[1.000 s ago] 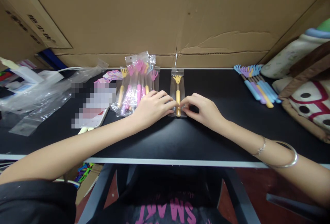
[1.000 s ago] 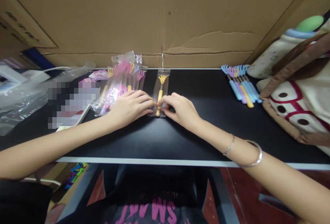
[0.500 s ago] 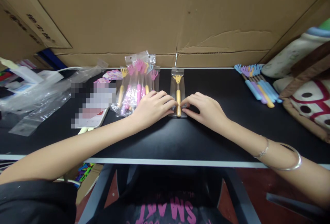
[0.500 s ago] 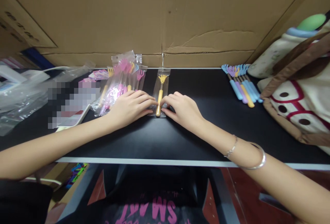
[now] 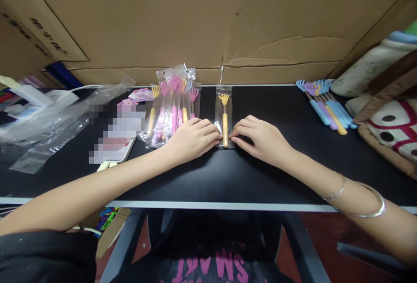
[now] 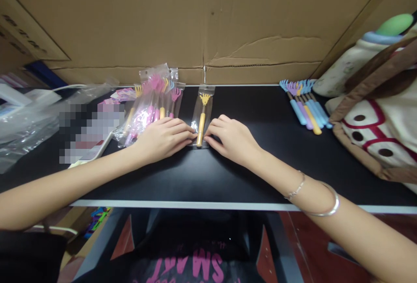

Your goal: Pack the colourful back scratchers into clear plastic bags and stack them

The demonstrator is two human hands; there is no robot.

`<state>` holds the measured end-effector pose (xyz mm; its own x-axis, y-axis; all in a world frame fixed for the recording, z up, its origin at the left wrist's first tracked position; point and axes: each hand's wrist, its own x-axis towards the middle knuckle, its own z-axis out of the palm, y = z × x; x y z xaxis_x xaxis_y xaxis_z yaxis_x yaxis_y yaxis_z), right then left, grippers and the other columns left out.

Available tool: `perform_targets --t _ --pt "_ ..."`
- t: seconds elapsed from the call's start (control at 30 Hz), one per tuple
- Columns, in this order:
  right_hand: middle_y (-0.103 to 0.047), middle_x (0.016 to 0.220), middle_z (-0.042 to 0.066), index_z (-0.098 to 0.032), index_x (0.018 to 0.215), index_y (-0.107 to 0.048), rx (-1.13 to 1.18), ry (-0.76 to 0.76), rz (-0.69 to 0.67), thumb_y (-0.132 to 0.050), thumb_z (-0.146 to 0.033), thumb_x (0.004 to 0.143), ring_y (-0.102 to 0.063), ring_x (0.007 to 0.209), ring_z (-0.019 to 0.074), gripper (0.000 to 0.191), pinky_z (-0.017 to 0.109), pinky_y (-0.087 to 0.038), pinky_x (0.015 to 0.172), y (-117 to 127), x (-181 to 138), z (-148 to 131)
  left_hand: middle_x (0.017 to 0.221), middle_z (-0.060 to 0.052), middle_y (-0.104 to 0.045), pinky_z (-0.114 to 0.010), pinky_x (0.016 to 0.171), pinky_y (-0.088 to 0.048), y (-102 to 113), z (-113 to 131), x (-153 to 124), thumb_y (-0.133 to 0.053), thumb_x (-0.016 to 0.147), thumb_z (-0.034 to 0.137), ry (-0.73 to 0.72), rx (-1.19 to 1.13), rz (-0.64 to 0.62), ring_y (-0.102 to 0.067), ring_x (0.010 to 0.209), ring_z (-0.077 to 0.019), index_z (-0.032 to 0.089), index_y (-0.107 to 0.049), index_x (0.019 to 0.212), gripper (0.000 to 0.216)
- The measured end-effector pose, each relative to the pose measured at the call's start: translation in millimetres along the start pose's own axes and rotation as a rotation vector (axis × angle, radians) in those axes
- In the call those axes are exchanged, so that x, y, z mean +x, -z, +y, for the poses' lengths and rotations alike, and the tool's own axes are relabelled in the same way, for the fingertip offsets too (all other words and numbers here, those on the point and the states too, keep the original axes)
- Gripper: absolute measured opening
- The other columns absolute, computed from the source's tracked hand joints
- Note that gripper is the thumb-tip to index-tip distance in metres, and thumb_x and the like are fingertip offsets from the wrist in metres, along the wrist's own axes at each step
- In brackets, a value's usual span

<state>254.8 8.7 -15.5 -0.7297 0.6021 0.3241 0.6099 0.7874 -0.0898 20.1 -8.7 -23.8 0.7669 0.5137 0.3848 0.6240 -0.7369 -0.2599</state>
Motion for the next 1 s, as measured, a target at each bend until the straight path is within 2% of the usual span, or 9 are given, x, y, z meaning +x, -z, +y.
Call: perform_targets --t 0.2,0.37,0.63,0.87,1.0 --pt "-0.073 0.101 0.011 -0.017 0.093 -0.071 0.004 0.099 -0.015 -0.047 -0.031 0.098 -0.061 0.095 0.0251 0.028 0.037 -0.05 0.077 3 0 -1 0.106 -0.005 -0.072 -0.031 0.08 -0.044 1 -1 -3 -0.043 0.102 0.031 -0.028 -0.058 -0.012 -0.064 0.094 -0.0182 0.016 -0.069 0.107 0.031" --pt "-0.074 0.104 0.01 -0.018 0.101 -0.072 0.036 0.146 -0.026 -0.045 -0.028 0.099 -0.062 0.1 0.0243 0.03 0.039 -0.053 0.086 6 -2 2 0.112 -0.006 -0.073 -0.032 0.088 -0.048 1 -6 -4 -0.041 0.103 0.028 -0.049 -0.141 -0.043 -0.064 0.105 -0.0185 0.016 -0.069 0.114 0.033" --pt "-0.072 0.106 0.014 -0.015 0.103 -0.069 0.03 0.15 -0.077 -0.047 -0.031 0.097 -0.065 0.097 0.0255 0.028 0.039 -0.053 0.084 6 -4 4 0.126 -0.004 -0.069 -0.036 0.103 -0.042 7 -11 -3 -0.046 0.1 0.026 -0.13 -0.129 -0.143 -0.053 0.127 -0.0229 0.014 -0.065 0.123 0.032" --pt "-0.072 0.104 0.013 -0.015 0.103 -0.069 -0.006 0.148 -0.069 -0.047 -0.03 0.098 -0.065 0.096 0.0257 0.027 0.039 -0.052 0.085 4 -5 3 0.133 -0.007 -0.064 -0.038 0.103 -0.04 13 -6 -6 -0.051 0.099 0.034 -0.086 -0.11 -0.222 -0.052 0.128 -0.0248 0.014 -0.06 0.131 0.038" --pt "-0.072 0.104 0.013 -0.015 0.102 -0.068 -0.007 0.136 -0.063 -0.046 -0.028 0.098 -0.065 0.096 0.0249 0.025 0.037 -0.052 0.084 3 -5 4 0.133 -0.008 -0.064 -0.037 0.101 -0.041 12 -5 -7 -0.051 0.099 0.034 -0.073 -0.109 -0.208 -0.053 0.126 -0.0241 0.014 -0.059 0.131 0.038"
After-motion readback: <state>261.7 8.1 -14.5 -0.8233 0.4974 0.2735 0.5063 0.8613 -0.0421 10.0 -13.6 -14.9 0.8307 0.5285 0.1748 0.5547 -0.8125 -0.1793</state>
